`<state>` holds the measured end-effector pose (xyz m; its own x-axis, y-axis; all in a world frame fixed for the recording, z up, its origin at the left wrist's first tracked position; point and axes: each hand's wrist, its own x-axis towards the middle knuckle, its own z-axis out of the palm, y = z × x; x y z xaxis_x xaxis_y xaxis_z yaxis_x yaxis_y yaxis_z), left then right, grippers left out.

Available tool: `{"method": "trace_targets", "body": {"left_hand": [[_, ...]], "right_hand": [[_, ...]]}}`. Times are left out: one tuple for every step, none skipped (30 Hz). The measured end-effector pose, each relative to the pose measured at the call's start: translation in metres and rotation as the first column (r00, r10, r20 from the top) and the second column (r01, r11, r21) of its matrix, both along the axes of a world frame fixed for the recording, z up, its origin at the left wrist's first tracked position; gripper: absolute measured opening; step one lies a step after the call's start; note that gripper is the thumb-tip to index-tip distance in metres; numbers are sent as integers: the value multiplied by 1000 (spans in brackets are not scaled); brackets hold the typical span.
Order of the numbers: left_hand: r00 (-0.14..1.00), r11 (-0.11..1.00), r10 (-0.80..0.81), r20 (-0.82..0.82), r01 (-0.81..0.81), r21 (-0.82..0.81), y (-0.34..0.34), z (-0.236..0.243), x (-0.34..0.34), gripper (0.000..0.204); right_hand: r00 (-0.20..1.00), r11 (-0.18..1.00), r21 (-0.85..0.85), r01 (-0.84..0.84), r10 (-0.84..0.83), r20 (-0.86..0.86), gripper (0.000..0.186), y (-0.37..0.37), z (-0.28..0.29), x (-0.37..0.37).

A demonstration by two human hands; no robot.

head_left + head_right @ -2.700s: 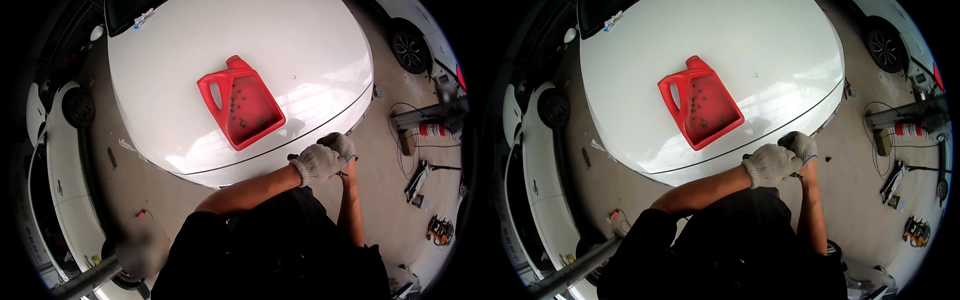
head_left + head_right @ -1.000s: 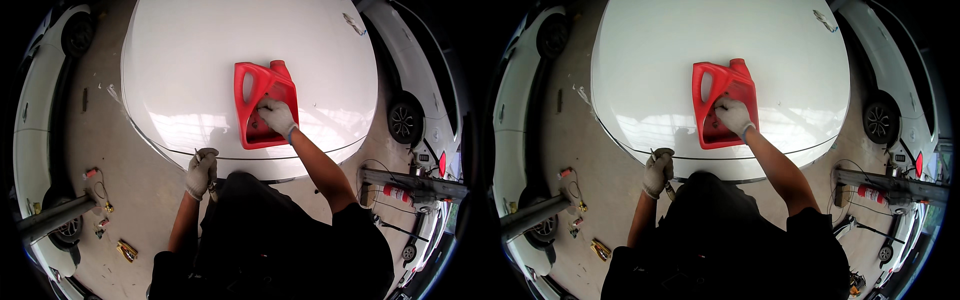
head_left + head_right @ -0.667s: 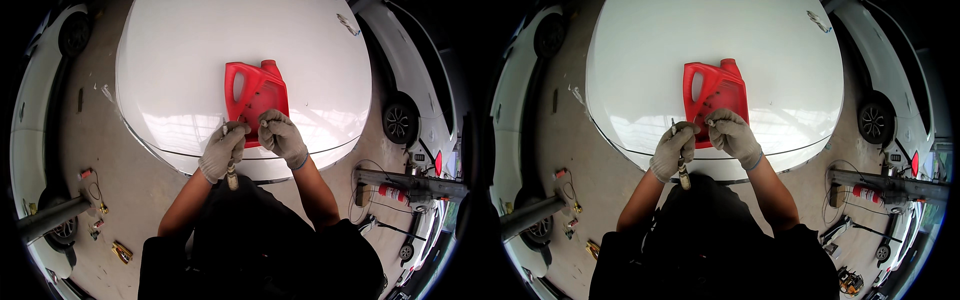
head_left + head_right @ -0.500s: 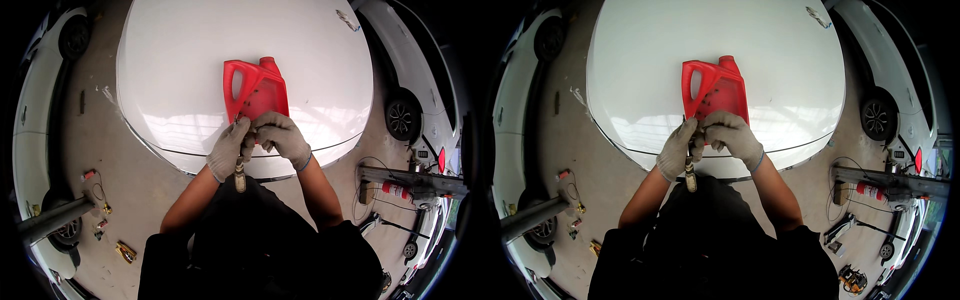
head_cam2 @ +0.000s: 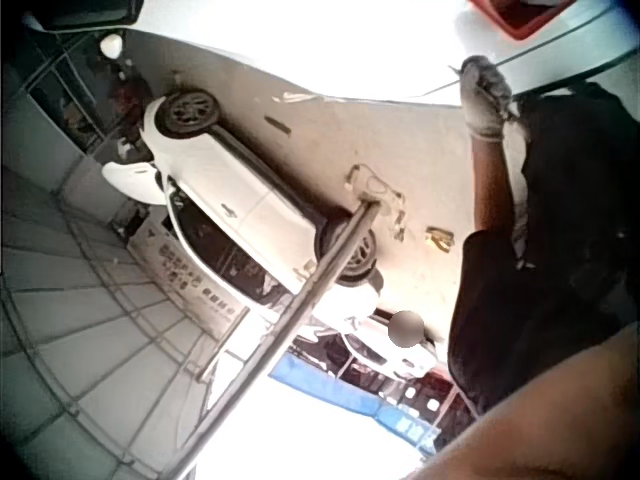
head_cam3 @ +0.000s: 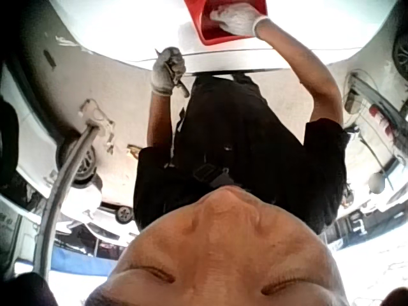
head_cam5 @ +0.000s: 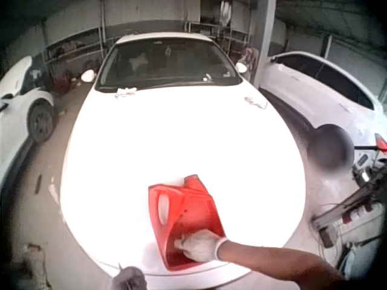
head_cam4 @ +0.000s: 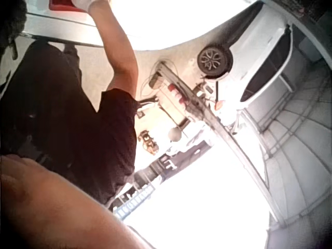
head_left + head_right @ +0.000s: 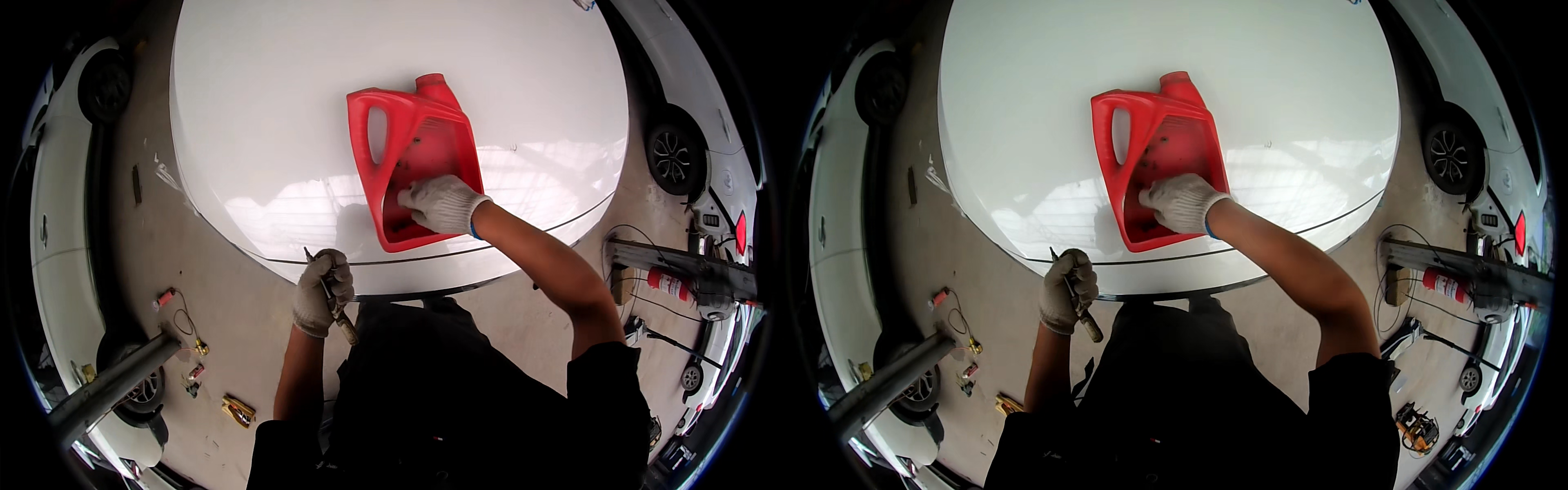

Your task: The person uses a screwdriver to remove screws from the front bumper and the wheel arch area of a car. They work on the front bumper first, then move to the wheel arch, removing multiple screws from the plastic liner.

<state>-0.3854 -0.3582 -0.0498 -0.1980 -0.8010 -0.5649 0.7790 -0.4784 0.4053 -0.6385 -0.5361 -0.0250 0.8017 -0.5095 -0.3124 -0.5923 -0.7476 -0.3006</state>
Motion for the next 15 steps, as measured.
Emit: {"method": "trace_targets", "body": {"left_hand": [[1000,1000,-16,-8,16,9,1,-5,-1,21],[998,998,-32,51,29,49,1,-10,-5,22],[999,998,-27,19,26,52,0,-12,-11,20],[998,996,-67,10,67,53,-1,-16,-16,19],[994,993,-108,0,107,53,-4,-20,-20,18],[990,989,-143,21,142,48,-10,-18,-25,17],[983,984,-173,66,169,59,-15,-15,-31,16],[980,980,-194,53,191,51,-16,-19,-33,16],[976,976,-215,44,213,35,-20,-21,-34,16],[979,978,-202,37,199,59,-22,-20,-37,16],[982,979,-188,30,185,83,-24,-18,-42,15],[985,980,-172,27,168,106,-26,-16,-45,15],[987,982,-159,38,154,109,-27,-15,-47,15],[988,984,-146,50,140,112,-26,-14,-49,15],[987,984,-148,62,140,109,-29,-12,-52,15]], "right_hand": [[995,994,-50,-93,92,-28,17,-1,-6,3],[982,978,-98,-184,179,-54,19,-3,-13,5],[963,955,-129,-269,262,-64,19,-8,-16,7],[942,932,-138,-336,331,-64,19,-12,-19,9],[916,904,-148,-402,397,-62,18,-17,-22,11],[893,882,-141,-450,448,-49,17,-21,-23,14],[867,857,-134,-497,497,-35,15,-23,-24,16],[815,796,-181,-578,574,-80,13,-21,-28,20],[756,722,-230,-653,641,-132,11,-20,-31,24],[690,638,-272,-721,699,-187,11,-19,-34,27],[659,593,-306,-745,726,-196,10,-17,-37,27],[626,544,-343,-766,752,-207,10,-18,-36,29],[589,499,-355,-790,779,-215,12,-19,-34,31],[550,454,-367,-812,805,-221,13,-19,-33,33],[652,617,-253,-745,754,-81,14,-17,-53,31]]}}
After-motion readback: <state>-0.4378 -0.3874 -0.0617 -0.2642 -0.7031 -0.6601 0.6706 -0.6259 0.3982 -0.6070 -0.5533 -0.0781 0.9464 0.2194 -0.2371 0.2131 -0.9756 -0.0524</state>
